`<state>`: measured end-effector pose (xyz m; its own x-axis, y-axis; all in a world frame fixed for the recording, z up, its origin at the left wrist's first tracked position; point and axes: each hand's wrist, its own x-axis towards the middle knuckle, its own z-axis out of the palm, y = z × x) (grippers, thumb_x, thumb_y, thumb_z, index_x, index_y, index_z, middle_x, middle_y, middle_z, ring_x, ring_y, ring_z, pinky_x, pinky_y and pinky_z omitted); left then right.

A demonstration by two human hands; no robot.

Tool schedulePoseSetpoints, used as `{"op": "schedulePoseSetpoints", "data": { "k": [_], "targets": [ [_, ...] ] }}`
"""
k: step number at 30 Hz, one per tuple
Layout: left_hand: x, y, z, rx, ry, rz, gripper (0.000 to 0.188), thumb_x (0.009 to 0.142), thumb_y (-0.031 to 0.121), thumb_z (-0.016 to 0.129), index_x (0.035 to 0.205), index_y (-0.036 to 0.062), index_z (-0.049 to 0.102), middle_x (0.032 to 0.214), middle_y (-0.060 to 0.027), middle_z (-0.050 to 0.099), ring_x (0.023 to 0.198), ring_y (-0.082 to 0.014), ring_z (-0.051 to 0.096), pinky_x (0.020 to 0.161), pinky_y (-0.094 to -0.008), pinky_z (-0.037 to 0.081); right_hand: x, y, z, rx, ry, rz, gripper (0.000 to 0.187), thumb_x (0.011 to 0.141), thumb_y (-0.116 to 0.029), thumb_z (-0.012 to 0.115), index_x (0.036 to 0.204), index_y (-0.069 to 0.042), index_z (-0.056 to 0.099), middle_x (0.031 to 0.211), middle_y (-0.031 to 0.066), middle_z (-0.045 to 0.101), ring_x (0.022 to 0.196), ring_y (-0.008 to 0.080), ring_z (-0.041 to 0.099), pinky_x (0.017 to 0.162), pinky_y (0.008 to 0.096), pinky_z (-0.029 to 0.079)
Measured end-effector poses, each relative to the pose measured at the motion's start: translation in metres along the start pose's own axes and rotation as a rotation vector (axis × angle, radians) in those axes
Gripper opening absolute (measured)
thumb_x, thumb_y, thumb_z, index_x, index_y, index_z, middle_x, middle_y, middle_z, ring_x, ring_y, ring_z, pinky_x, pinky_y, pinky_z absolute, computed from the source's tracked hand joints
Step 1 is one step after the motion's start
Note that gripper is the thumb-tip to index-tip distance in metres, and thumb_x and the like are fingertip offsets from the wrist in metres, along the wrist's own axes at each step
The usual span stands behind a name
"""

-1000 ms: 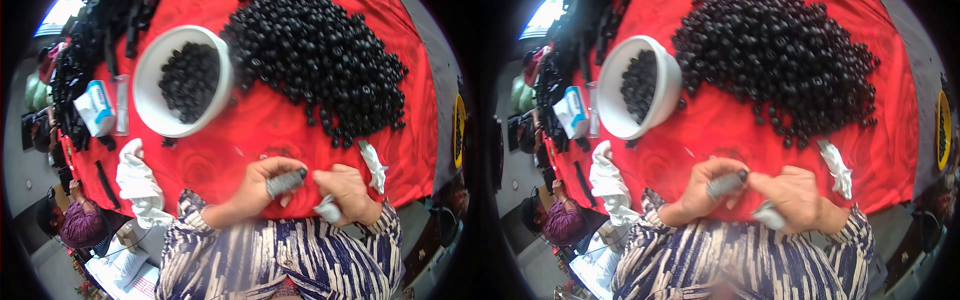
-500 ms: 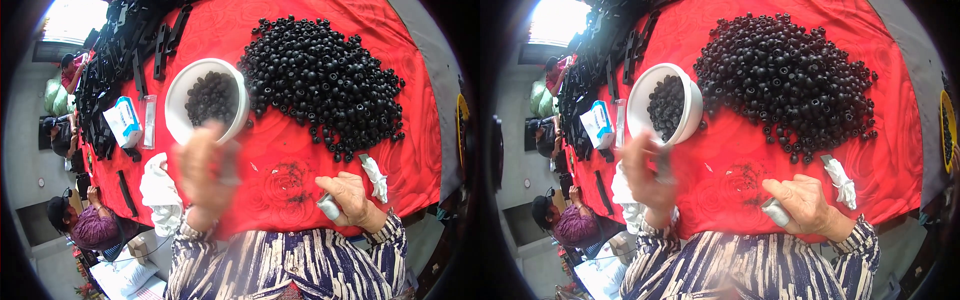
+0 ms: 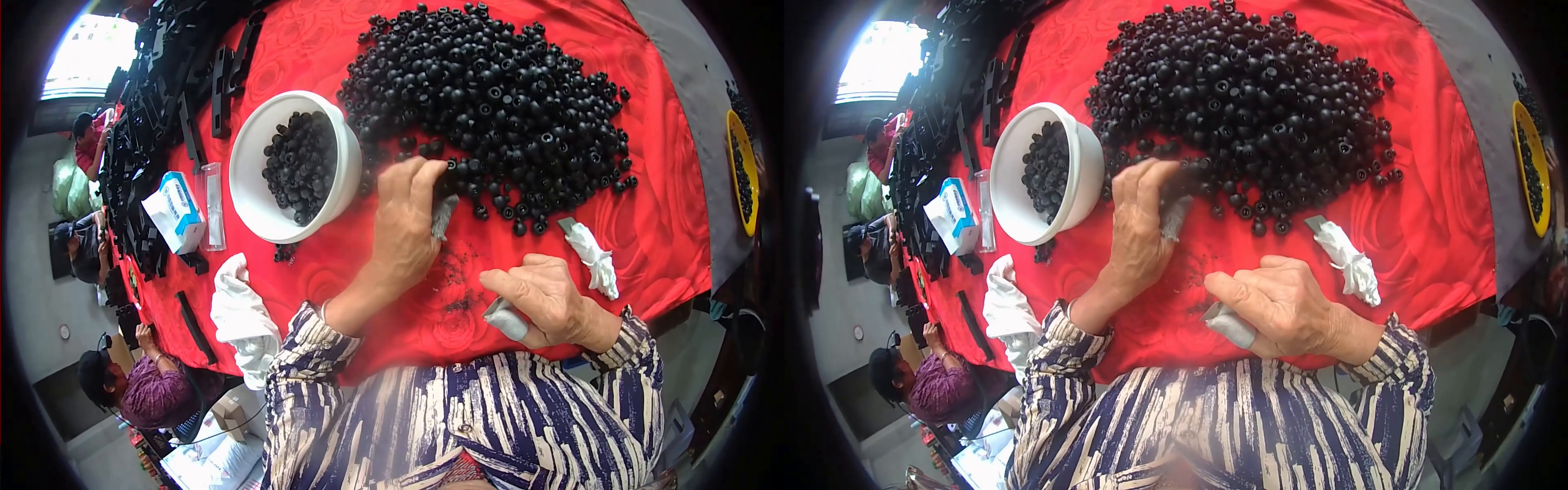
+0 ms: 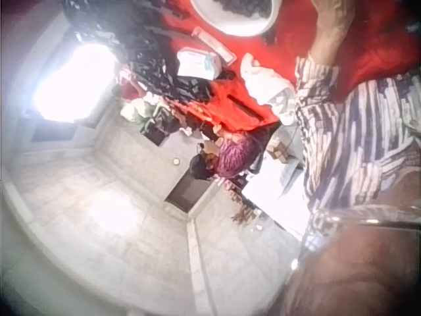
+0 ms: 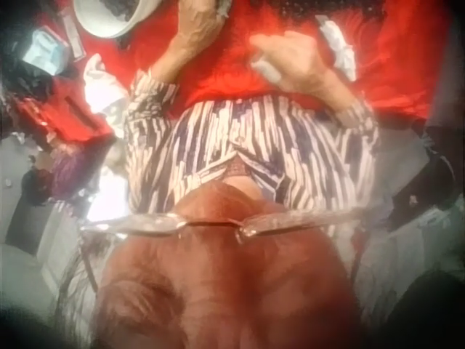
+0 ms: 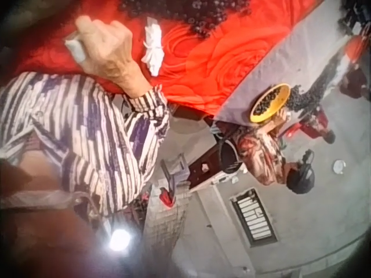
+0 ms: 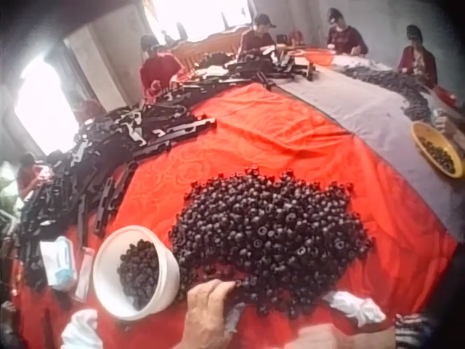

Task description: The person cleans or finishes small black plastic components on a table using a scraping tool.

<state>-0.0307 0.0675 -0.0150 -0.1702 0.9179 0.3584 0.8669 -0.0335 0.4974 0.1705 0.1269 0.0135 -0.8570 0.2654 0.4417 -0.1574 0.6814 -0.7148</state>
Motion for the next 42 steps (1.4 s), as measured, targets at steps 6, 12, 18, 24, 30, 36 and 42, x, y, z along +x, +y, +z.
{"op": "schedulePoseSetpoints", "data": {
  "k": [6,12,18,24,30,36,42],
  "targets": [
    [-0.037,0.016,-0.013,-0.016,-0.157,0.065,0.053,0.071,0.002,0.064,0.121,0.0006,0.045,0.119,-0.0168,0.047,0.112,-0.0351,0.044,0.094,-0.0417,0.037,-0.001,0.004,0.001,-0.017,0.005,-0.007,0.038,0.074,-0.017,0.066,0.105,0.002,0.053,0.060,0.0021,0.051,0.048,0.0158,0.050,0.046,0.0295,0.038],
    [-0.061,0.024,-0.040,0.030,0.067,0.049,0.043,0.073,0.008,0.067,0.113,-0.0012,0.054,0.115,-0.0167,0.051,0.107,-0.0334,0.049,0.091,-0.0407,0.039,-0.001,0.003,-0.001,0.008,-0.018,0.012,0.037,0.074,-0.016,0.065,0.104,0.002,0.053,0.062,0.0037,0.052,0.048,0.0179,0.049,0.045,0.0306,0.036],
    [-0.072,0.014,-0.072,0.083,0.041,-0.113,0.034,0.066,0.000,0.071,0.097,0.0055,0.061,0.088,-0.0090,0.059,0.077,-0.0243,0.054,0.068,-0.0323,0.042,-0.002,0.006,-0.001,0.048,0.005,0.036,0.030,0.076,-0.014,0.064,0.099,0.001,0.053,0.066,0.0056,0.055,0.050,0.0193,0.052,0.045,0.0309,0.037],
    [-0.062,0.015,-0.067,-0.107,-0.015,-0.298,0.028,0.067,-0.001,0.071,0.093,0.0010,0.063,0.092,-0.0094,0.057,0.081,-0.0204,0.056,0.069,-0.0295,0.044,-0.001,0.007,-0.003,0.076,-0.018,0.085,0.027,0.075,-0.012,0.065,0.096,0.001,0.054,0.072,0.0086,0.059,0.056,0.0213,0.057,0.049,0.0316,0.042],
    [-0.059,0.005,-0.053,-0.107,-0.158,-0.231,0.033,0.068,-0.002,0.070,0.099,0.0019,0.061,0.088,-0.0073,0.058,0.071,-0.0132,0.056,0.062,-0.0234,0.045,0.001,0.007,-0.003,0.081,-0.018,0.099,0.027,0.074,-0.010,0.065,0.095,0.002,0.054,0.075,0.0100,0.060,0.058,0.0223,0.058,0.050,0.0320,0.043],
    [-0.058,0.013,-0.061,-0.910,-0.107,-0.644,0.022,0.075,-0.002,0.065,0.097,0.0028,0.060,0.090,-0.0087,0.064,0.073,-0.0105,0.061,0.056,-0.0214,0.048,0.001,0.009,-0.003,0.081,-0.022,0.109,0.027,0.074,-0.010,0.065,0.095,0.002,0.054,0.074,0.0102,0.060,0.057,0.0225,0.058,0.049,0.0319,0.042],
    [-0.055,0.031,-0.047,-1.837,-0.316,-1.039,0.019,0.085,0.009,0.058,0.102,0.0009,0.056,0.094,-0.0115,0.064,0.077,-0.0162,0.064,0.054,-0.0217,0.049,0.000,0.008,0.005,0.109,0.056,0.057,0.032,0.070,-0.008,0.065,0.097,0.005,0.055,0.070,0.0098,0.058,0.050,0.0202,0.053,0.047,0.0314,0.039]
  ]
}}
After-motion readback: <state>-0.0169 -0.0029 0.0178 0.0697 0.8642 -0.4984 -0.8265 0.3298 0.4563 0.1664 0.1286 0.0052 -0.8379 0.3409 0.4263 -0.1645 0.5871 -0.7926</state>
